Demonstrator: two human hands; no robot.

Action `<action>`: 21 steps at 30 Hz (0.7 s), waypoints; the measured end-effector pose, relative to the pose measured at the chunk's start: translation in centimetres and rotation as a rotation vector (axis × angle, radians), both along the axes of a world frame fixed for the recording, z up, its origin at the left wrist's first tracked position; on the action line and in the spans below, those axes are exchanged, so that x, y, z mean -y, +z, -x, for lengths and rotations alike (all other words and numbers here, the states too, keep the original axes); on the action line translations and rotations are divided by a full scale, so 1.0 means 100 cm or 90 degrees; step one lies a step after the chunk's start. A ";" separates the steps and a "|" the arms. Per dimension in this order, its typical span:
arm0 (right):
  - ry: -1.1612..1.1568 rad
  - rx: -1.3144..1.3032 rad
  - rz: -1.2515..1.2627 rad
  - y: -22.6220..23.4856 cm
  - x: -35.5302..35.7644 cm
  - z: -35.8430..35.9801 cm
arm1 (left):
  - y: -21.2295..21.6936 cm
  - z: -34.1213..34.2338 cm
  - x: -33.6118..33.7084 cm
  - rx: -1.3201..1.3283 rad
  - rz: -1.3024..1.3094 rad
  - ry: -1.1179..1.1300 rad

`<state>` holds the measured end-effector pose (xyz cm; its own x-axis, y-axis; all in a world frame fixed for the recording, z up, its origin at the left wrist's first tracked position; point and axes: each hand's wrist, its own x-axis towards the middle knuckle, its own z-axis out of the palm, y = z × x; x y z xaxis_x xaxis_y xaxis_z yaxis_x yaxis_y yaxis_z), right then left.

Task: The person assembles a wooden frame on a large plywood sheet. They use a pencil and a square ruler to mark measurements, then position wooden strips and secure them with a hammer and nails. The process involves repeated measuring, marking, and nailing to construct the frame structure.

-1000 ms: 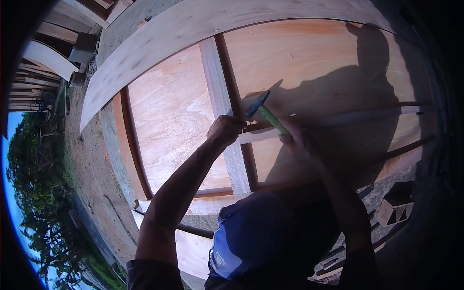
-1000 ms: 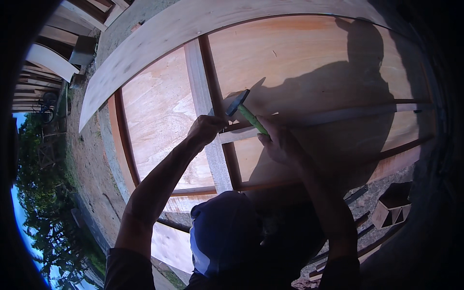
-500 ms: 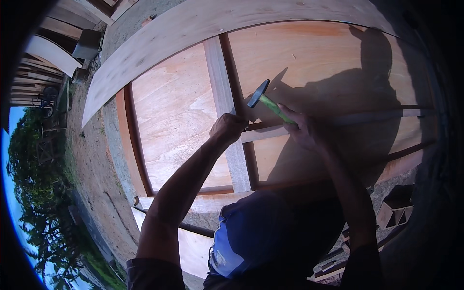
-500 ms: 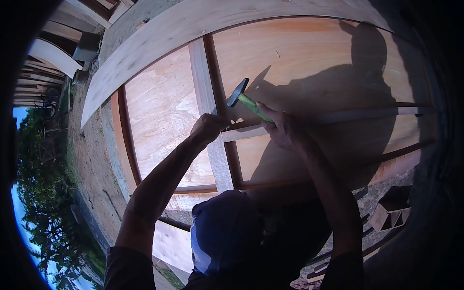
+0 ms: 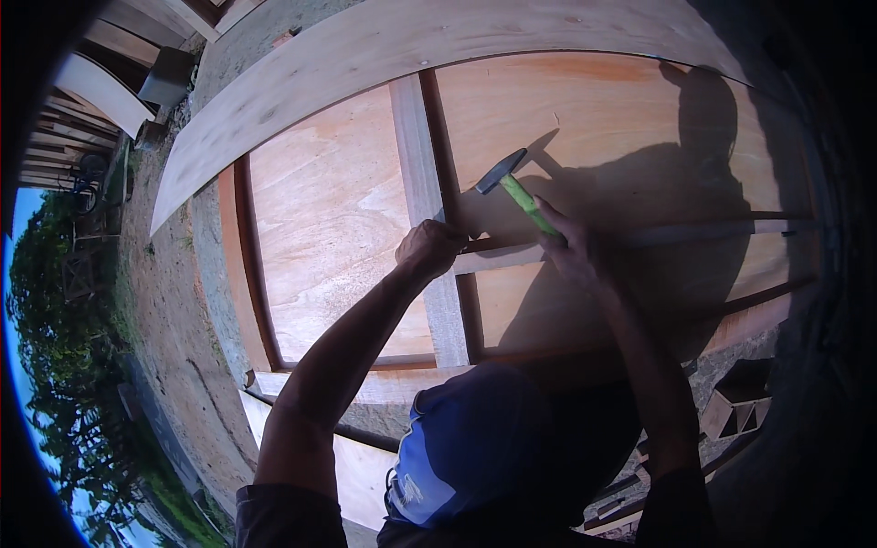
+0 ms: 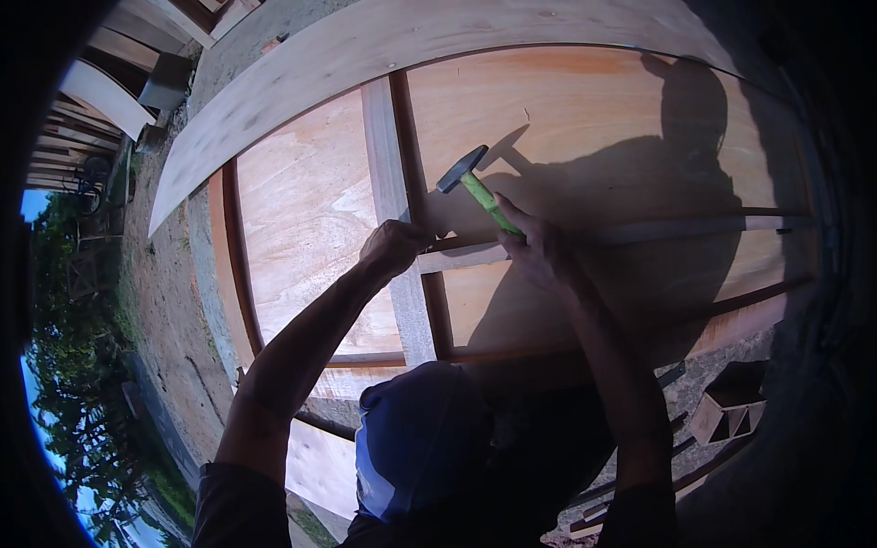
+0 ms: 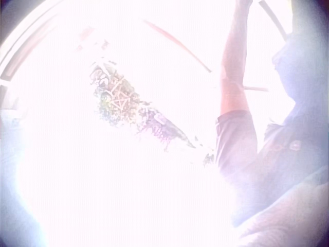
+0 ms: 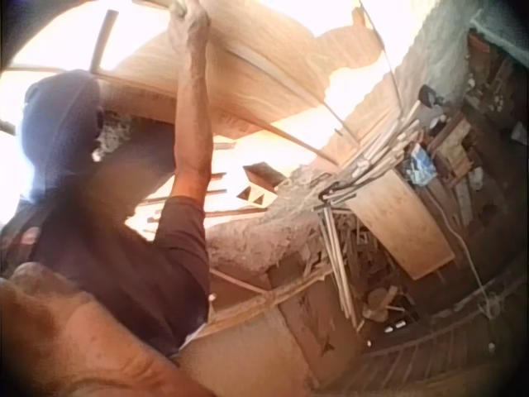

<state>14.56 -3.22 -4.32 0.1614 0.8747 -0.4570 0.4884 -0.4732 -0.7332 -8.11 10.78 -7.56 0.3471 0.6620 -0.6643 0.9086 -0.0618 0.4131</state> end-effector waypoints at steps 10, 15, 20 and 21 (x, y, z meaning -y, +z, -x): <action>0.022 -0.100 -0.060 -0.004 0.005 0.005 | -0.001 0.001 -0.001 -0.017 -0.006 -0.030; 0.042 -0.039 -0.240 -0.005 0.009 0.008 | 0.010 0.017 0.005 0.090 -0.001 -0.174; -0.071 -0.215 0.085 0.002 0.029 0.017 | 0.017 0.019 0.021 0.038 -0.067 -0.247; -0.063 -0.211 0.058 0.002 0.031 0.019 | 0.017 0.018 0.021 0.027 -0.063 -0.245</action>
<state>12.62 -6.30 -4.08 0.0733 0.8151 -0.5747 0.1800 -0.5776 -0.7962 -9.87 8.72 -5.88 0.6083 0.5377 -0.5838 0.7933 -0.4362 0.4248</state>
